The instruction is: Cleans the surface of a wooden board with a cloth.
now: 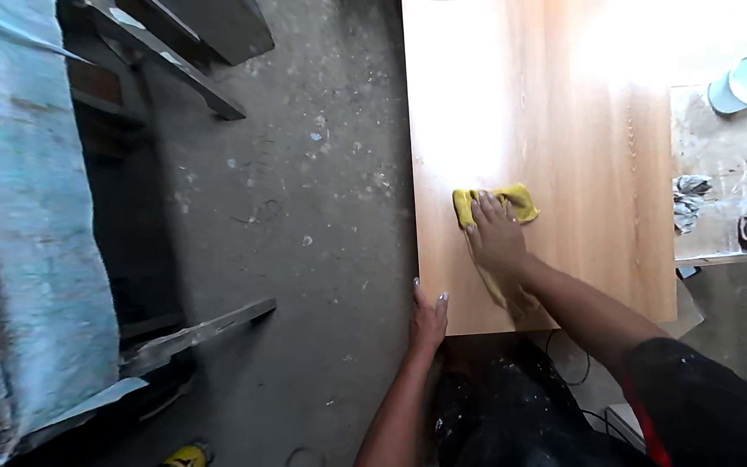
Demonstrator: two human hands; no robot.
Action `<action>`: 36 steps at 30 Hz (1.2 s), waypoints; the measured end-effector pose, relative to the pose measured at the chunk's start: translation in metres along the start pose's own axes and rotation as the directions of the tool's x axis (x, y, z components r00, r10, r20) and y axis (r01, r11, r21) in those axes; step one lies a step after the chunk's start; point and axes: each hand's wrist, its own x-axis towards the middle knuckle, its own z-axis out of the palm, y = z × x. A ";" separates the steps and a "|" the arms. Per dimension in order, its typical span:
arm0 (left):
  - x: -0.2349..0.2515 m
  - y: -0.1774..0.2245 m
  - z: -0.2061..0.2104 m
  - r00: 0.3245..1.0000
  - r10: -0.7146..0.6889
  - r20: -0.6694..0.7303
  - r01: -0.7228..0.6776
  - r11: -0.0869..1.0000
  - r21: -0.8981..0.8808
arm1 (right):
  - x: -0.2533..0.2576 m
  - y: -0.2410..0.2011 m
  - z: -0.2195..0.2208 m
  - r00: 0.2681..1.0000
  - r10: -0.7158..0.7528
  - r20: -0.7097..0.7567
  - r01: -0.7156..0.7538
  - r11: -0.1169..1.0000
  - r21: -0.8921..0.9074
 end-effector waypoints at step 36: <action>0.005 -0.010 0.018 0.987 0.011 -0.159 -0.029 0.993 -0.112 | 0.116 -0.059 0.003 0.975 -0.221 -0.032 0.221 0.975 -0.009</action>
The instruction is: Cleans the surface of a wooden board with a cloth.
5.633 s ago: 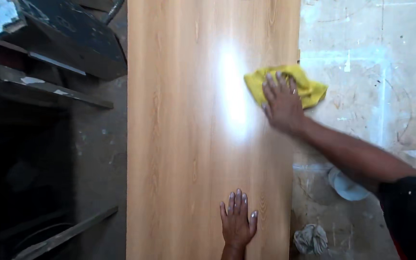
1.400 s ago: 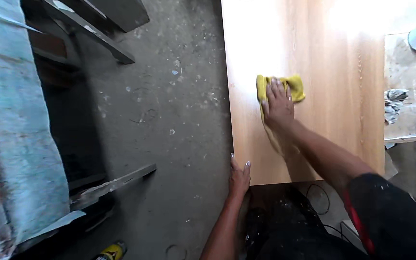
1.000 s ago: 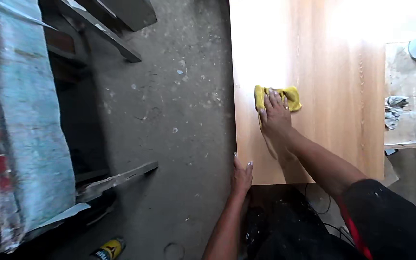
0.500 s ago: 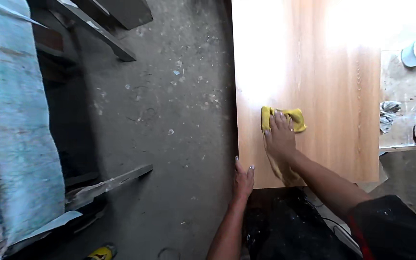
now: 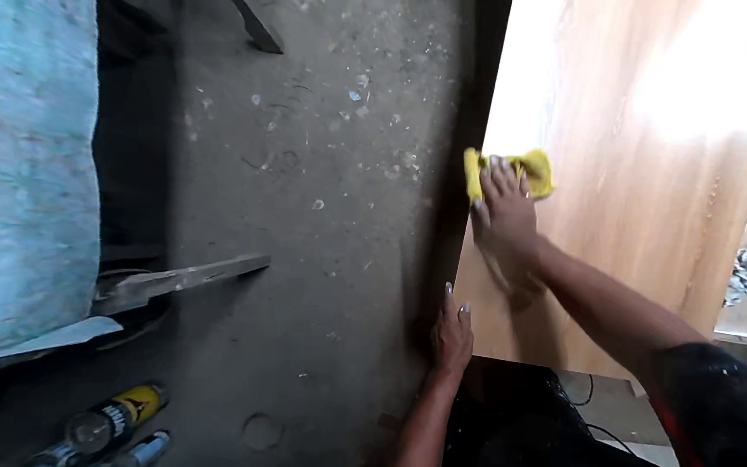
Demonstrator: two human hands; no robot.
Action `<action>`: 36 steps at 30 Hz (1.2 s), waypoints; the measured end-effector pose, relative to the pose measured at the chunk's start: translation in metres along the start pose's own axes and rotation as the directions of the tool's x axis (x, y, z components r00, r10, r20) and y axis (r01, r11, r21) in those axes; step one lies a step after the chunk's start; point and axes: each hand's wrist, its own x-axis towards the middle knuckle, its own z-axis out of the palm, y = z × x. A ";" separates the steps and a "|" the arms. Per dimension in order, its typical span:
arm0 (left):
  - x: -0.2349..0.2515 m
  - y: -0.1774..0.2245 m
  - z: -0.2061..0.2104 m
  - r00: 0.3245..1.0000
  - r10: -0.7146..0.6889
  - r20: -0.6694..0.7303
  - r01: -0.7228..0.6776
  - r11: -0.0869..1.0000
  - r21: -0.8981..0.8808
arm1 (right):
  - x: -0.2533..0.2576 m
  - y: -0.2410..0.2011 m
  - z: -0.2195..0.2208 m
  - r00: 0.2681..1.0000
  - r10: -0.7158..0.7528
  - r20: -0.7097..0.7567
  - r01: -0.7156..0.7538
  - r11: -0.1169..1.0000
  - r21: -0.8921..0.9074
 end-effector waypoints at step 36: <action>-0.071 -0.072 -0.182 0.909 0.401 -0.112 -0.416 0.885 -0.210 | -0.248 -0.154 -0.050 0.814 0.274 0.513 -0.453 -0.254 0.855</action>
